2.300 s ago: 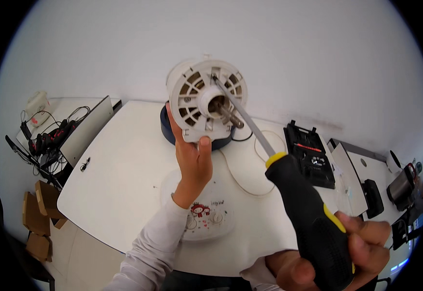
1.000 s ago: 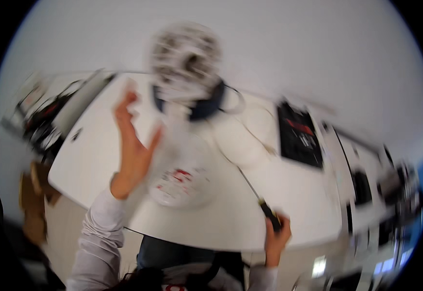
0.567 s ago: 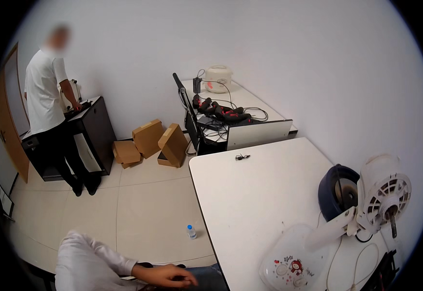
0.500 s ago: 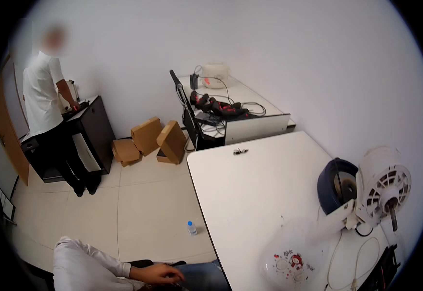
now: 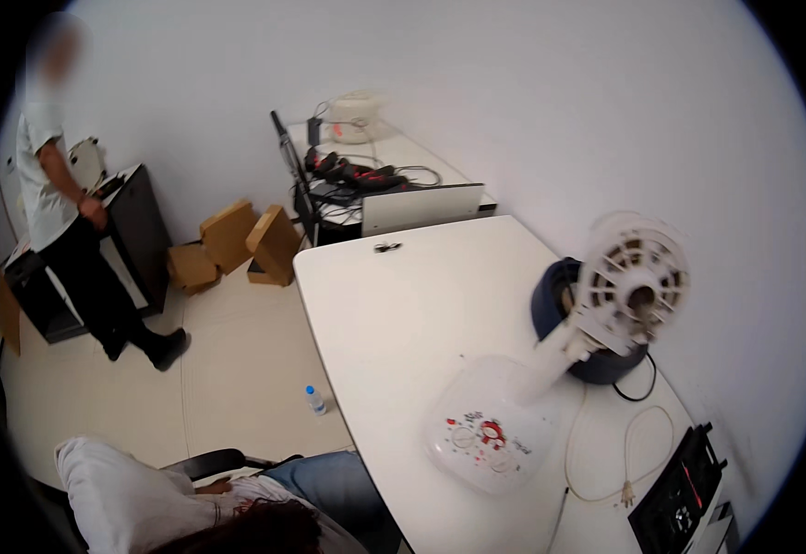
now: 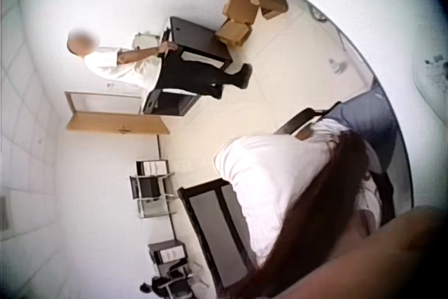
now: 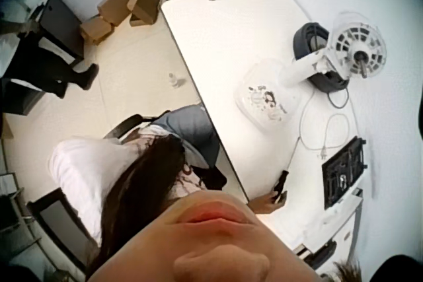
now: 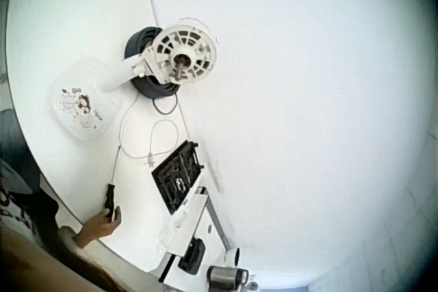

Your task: The person uses a screwdriver to tighten screws on the internal motor housing of a disassembled white fan. They repeatedly rotate the fan head to access different screw locations and tighten them. The fan remains disassembled on the table throughout the clip.

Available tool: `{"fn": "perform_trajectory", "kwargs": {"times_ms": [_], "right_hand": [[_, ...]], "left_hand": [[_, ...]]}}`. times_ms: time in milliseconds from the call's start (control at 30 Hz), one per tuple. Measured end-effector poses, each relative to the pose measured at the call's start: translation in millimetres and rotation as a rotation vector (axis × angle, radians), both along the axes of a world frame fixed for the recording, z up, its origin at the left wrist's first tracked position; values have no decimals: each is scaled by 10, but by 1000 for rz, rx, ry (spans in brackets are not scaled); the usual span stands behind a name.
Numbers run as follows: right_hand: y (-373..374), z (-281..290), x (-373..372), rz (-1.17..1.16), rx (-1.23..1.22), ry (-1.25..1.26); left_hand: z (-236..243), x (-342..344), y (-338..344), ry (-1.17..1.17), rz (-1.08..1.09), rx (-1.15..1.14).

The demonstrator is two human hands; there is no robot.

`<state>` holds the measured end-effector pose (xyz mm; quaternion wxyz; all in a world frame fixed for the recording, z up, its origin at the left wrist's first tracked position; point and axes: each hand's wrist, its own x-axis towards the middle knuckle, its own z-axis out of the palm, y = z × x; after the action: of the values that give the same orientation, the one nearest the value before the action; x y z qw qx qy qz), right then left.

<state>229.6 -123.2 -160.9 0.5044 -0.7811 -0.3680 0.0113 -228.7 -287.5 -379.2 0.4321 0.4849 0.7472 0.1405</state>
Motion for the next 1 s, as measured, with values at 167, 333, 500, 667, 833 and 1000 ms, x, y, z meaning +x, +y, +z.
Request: {"fn": "perform_trajectory", "kwargs": {"times_ms": [167,333,500,667,833,1000], "right_hand": [[-59,72,-17,60,49,119],[-120,-98,144,114,94,4],[-80,-263,246,174,200,2],[-13,-316,246,205,300,-13],[-34,-298,230,158,154,-143],[-62,-302,269,202,131,-180]], "left_hand": [[-137,54,-196,173,144,-292],[-266,82,-345,249,150,-504],[-194,172,-406,289,156,-638],[76,13,-493,307,113,-780],[147,72,-751,262,103,-886],[29,219,-779,206,65,-879]]}}
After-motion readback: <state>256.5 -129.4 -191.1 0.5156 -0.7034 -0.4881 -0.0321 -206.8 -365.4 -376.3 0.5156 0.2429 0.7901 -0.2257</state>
